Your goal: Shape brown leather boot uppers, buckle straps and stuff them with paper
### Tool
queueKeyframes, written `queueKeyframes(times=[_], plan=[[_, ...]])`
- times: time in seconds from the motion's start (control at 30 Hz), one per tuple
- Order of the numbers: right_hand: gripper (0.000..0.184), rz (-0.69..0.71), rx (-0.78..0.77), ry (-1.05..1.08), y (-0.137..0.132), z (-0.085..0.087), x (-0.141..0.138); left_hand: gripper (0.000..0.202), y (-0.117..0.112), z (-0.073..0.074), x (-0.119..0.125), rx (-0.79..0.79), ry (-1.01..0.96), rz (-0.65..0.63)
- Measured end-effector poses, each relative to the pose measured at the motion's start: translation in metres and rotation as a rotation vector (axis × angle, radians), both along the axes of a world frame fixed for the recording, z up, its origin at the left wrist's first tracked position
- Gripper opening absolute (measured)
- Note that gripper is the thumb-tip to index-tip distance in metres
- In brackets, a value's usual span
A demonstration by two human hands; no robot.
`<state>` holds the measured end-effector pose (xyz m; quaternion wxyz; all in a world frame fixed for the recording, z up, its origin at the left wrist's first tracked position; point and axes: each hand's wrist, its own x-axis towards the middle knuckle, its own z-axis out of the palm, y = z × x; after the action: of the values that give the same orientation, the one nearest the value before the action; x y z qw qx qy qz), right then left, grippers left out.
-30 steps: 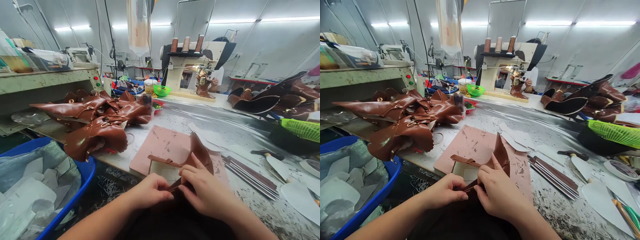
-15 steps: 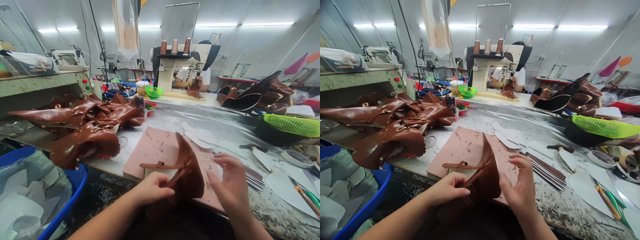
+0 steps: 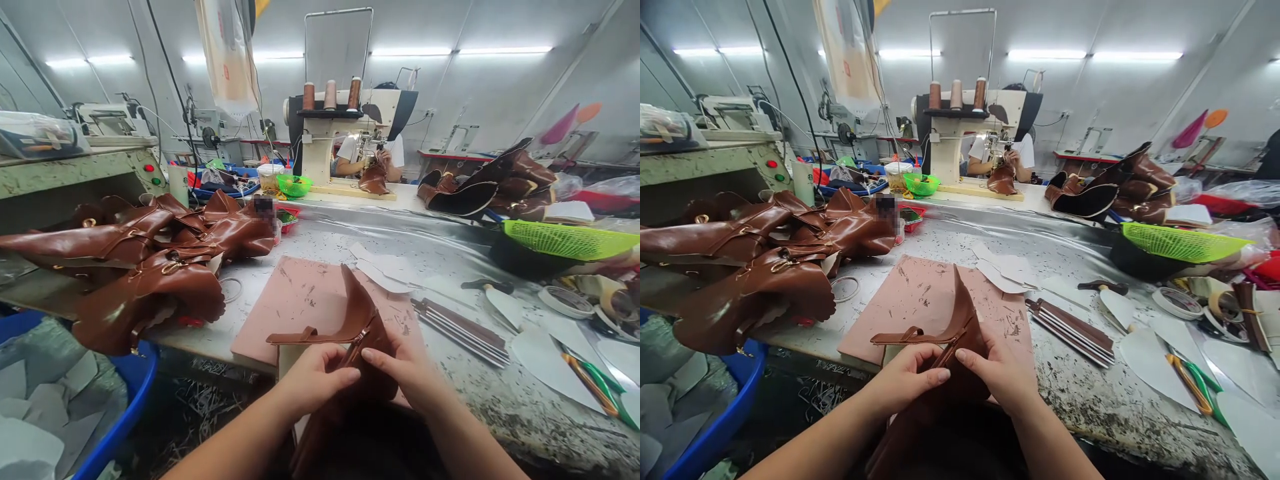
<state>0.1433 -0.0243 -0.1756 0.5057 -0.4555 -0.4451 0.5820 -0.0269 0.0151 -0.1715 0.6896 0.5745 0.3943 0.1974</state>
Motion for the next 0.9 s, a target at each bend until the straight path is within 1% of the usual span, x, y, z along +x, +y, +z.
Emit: queueKeyframes(times=[0.13, 0.23, 0.33, 0.4, 0.47, 0.53, 0.57, 0.63, 0.7, 0.73, 0.77, 0.8, 0.83, 0.9], plan=[[0.035, 0.009, -0.025, 0.089, -0.003, -0.009, 0.001, 0.023, -0.003, -0.005, 0.007, 0.025, 0.017, 0.065], [0.035, -0.014, -0.017, 0.132, -0.003, -0.014, 0.001, 0.023, -0.004, -0.004, 0.010, 0.017, -0.013, 0.050], [0.041, -0.043, -0.010, 0.189, -0.002, -0.016, 0.004, 0.019, -0.004, -0.004, 0.012, 0.003, -0.030, 0.026], [0.040, 0.013, -0.030, 0.170, -0.003, -0.015, 0.007, 0.015, -0.005, -0.003, 0.013, 0.041, -0.015, 0.019], [0.035, 0.093, -0.050, 0.097, -0.006, -0.011, 0.008, 0.011, -0.007, 0.000, 0.013, 0.105, 0.018, 0.005], [0.028, 0.106, -0.003, -0.005, -0.010, -0.002, 0.007, 0.010, -0.009, 0.005, 0.012, 0.190, 0.056, -0.019], [0.025, 0.074, 0.058, -0.064, -0.011, 0.004, 0.006, 0.010, -0.008, 0.009, 0.012, 0.253, 0.073, -0.031], [0.017, -0.039, 0.244, -0.216, -0.010, 0.017, 0.002, 0.011, -0.003, 0.020, 0.011, 0.412, 0.081, -0.044], [0.014, -0.184, 0.442, -0.391, -0.001, 0.028, 0.000, 0.012, 0.009, 0.032, 0.014, 0.571, 0.072, -0.042], [0.013, -0.258, 0.518, -0.469, 0.005, 0.032, -0.001, 0.013, 0.018, 0.037, 0.016, 0.621, 0.069, -0.044], [0.012, -0.322, 0.565, -0.534, 0.013, 0.034, 0.000, 0.014, 0.027, 0.040, 0.018, 0.640, 0.072, -0.053], [0.011, -0.376, 0.581, -0.582, 0.022, 0.034, 0.002, 0.016, 0.036, 0.042, 0.019, 0.633, 0.091, -0.072], [0.011, -0.416, 0.571, -0.612, 0.030, 0.031, 0.004, 0.016, 0.045, 0.042, 0.020, 0.608, 0.130, -0.101], [0.012, -0.459, 0.520, -0.633, 0.042, 0.021, 0.010, 0.015, 0.058, 0.037, 0.016, 0.534, 0.248, -0.173]])
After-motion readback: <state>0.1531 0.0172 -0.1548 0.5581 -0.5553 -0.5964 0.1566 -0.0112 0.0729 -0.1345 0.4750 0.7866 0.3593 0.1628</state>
